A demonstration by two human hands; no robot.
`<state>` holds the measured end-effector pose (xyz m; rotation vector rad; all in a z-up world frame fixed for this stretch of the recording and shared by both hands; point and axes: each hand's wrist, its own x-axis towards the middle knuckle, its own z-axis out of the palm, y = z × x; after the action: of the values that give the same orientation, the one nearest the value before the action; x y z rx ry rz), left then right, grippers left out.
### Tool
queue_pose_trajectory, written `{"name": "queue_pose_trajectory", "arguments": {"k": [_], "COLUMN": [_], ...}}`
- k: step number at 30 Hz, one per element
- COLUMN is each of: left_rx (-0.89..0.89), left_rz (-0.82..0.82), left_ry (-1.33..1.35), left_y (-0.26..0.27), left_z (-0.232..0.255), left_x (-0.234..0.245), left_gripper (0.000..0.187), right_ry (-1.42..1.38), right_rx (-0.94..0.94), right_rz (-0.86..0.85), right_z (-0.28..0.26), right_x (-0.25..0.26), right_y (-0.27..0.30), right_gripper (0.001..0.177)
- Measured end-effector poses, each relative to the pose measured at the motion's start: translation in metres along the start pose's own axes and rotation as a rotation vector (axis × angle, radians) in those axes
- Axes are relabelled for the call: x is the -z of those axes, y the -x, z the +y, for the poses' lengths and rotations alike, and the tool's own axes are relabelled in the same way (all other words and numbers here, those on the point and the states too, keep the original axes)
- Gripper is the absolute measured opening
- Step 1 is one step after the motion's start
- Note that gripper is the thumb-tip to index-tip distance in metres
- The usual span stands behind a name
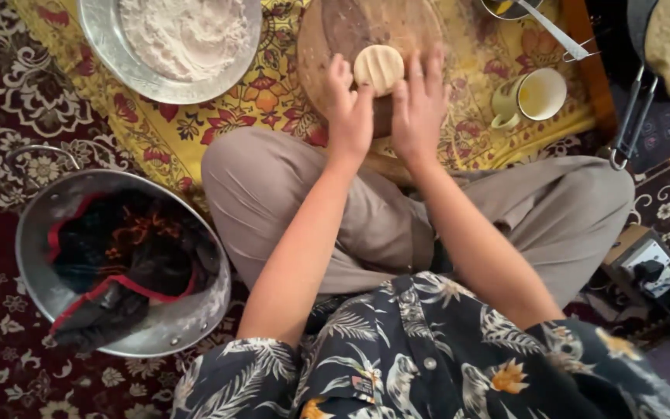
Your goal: The recorder is kneading and shaping dough to make flatbread while sitting on a rug.
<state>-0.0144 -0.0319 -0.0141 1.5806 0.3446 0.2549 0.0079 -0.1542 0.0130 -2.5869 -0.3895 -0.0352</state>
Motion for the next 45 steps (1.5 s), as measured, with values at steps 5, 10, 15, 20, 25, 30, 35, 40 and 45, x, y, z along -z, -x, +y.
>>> {"name": "queue_pose_trajectory", "arguments": {"k": [5,10,15,20,25,30,35,40,45], "left_rx": [0.197,0.235,0.124,0.205,-0.083,0.106,0.137,0.149,0.157], "left_rz": [0.02,0.124,0.132,-0.077,-0.04,-0.007,0.214,0.284,0.283], "left_ry": [0.527,0.401,0.009,-0.341,-0.453,-0.424,0.475,0.425,0.422], "left_y": [0.012,-0.003,-0.052,-0.069,-0.063,-0.069,-0.086,-0.082,-0.079], "left_z": [0.005,0.009,-0.033,-0.013,0.0,-0.002,-0.005,-0.001,0.008], "left_x": [-0.004,0.004,0.01,0.02,0.021,0.022,0.038,0.041,0.035], "left_gripper": [0.072,0.067,0.057,0.029,0.027,0.03,0.014,0.015,0.013], "right_ry": [-0.133,-0.136,-0.101,-0.459,-0.446,-0.349,-0.387,-0.02,0.15], "right_rx": [-0.182,-0.052,-0.057,-0.226,-0.024,-0.174,0.337,0.525,0.519], "right_rz": [-0.048,0.154,0.121,-0.192,-0.264,-0.34,-0.273,-0.245,-0.25], "right_z": [-0.027,-0.021,-0.004,0.036,0.035,0.005,-0.043,-0.007,-0.027], "right_x": [0.009,0.003,0.006,-0.002,0.009,0.037,0.098,0.092,0.069], "right_y": [0.023,0.011,-0.035,-0.074,-0.081,-0.088,-0.076,-0.041,-0.025], "right_gripper": [0.062,0.057,0.041,0.049,0.047,0.047,0.021,0.025,0.08]}}
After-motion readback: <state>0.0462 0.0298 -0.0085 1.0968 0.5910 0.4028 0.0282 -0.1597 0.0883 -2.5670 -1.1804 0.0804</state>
